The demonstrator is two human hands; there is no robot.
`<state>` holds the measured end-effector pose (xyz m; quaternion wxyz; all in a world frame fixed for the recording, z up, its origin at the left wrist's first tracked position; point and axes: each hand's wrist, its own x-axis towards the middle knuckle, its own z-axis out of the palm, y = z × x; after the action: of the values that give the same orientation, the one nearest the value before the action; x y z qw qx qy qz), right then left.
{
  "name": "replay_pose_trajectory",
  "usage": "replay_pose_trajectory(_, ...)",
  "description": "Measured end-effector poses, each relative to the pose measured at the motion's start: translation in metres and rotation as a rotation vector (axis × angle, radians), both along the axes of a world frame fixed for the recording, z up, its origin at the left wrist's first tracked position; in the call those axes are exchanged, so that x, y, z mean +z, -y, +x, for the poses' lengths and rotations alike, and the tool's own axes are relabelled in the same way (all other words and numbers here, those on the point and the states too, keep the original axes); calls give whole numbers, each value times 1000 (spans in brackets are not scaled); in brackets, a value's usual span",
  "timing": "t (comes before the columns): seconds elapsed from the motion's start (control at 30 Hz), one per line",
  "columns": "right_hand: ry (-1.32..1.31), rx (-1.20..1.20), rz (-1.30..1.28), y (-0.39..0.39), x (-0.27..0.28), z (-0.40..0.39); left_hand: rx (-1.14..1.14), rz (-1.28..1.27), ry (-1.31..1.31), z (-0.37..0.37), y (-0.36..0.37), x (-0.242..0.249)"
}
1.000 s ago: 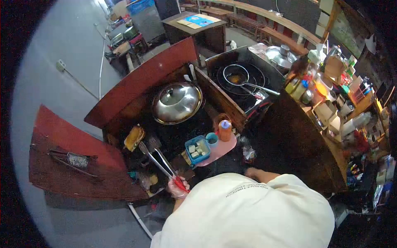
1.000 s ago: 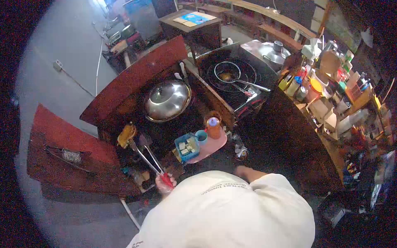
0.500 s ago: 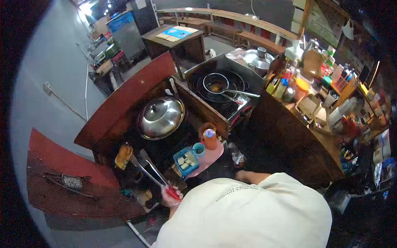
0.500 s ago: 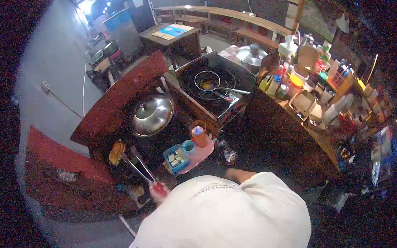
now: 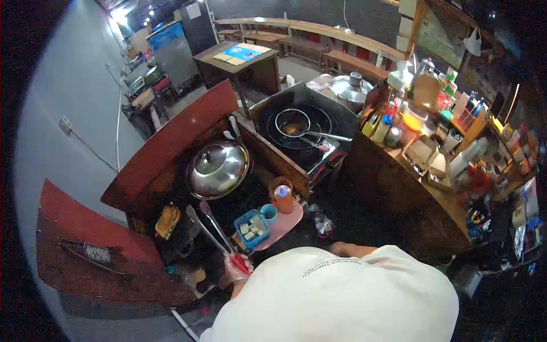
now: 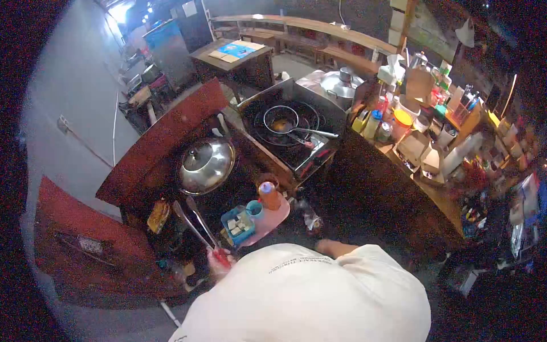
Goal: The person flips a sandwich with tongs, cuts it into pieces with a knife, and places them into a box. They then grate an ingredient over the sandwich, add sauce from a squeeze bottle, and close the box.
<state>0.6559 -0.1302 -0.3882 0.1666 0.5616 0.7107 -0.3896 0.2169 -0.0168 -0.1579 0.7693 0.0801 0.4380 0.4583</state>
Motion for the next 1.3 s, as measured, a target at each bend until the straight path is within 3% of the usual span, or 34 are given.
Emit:
replay_pose_trajectory(0.03, -16, -290, -168, -2, 11, -1, 3, 3, 4, 6, 0, 9)
replay_pose_trajectory(0.17, -1, -151, -218, -9, 25, 1, 25, -52, -45, 21, -2, 24)
replay_pose_trajectory(0.3, 49, -57, -219, -11, 87, -2, 42, 10, -63, 31, 3, 25)
replay_pose_trajectory(0.47, 34, -302, -201, -7, 22, 18, 47, 78, -126, 41, 9, 35)
replay_pose_trajectory(0.5, 0, -63, -133, -10, 53, 20, 77, 59, -129, 45, 11, 44)
replay_pose_trajectory(0.53, 4, -57, -133, -4, 20, 28, 108, 41, -130, 49, 11, 48)
replay_pose_trajectory(0.6, 171, 267, 96, 8, -37, 40, 112, -57, -90, 47, 7, 41)
replay_pose_trajectory(0.63, 103, -204, -155, 2, 35, 24, 120, -25, -84, 46, 10, 38)
replay_pose_trajectory(0.67, 110, -11, -150, 7, 46, 29, 128, 7, -80, 45, 12, 34)
replay_pose_trajectory(0.73, 122, -49, -124, 14, 15, 39, 72, 29, -32, 31, 12, 11)
replay_pose_trajectory(0.83, 57, -60, -195, 23, 105, 29, -29, 95, 27, 27, 16, 10)
replay_pose_trajectory(0.9, 43, -50, -167, 36, 46, 45, -69, 142, 39, 32, 16, 18)
replay_pose_trajectory(0.97, 14, -46, -111, 32, -23, 24, 117, -112, -45, 43, 16, 23)
replay_pose_trajectory(1.0, 0, -45, -84, 28, -50, 31, 122, -113, -44, 42, 16, 20)
replay_pose_trajectory(1.13, -54, -45, 28, 24, -147, 78, -14, -31, -38, 38, 13, -16)
replay_pose_trajectory(1.2, -84, -40, 77, 22, -160, 81, -96, 72, -78, 47, 12, -11)
replay_pose_trajectory(1.3, -142, -42, 152, 35, -164, 78, -56, 13, -96, 58, 14, 6)
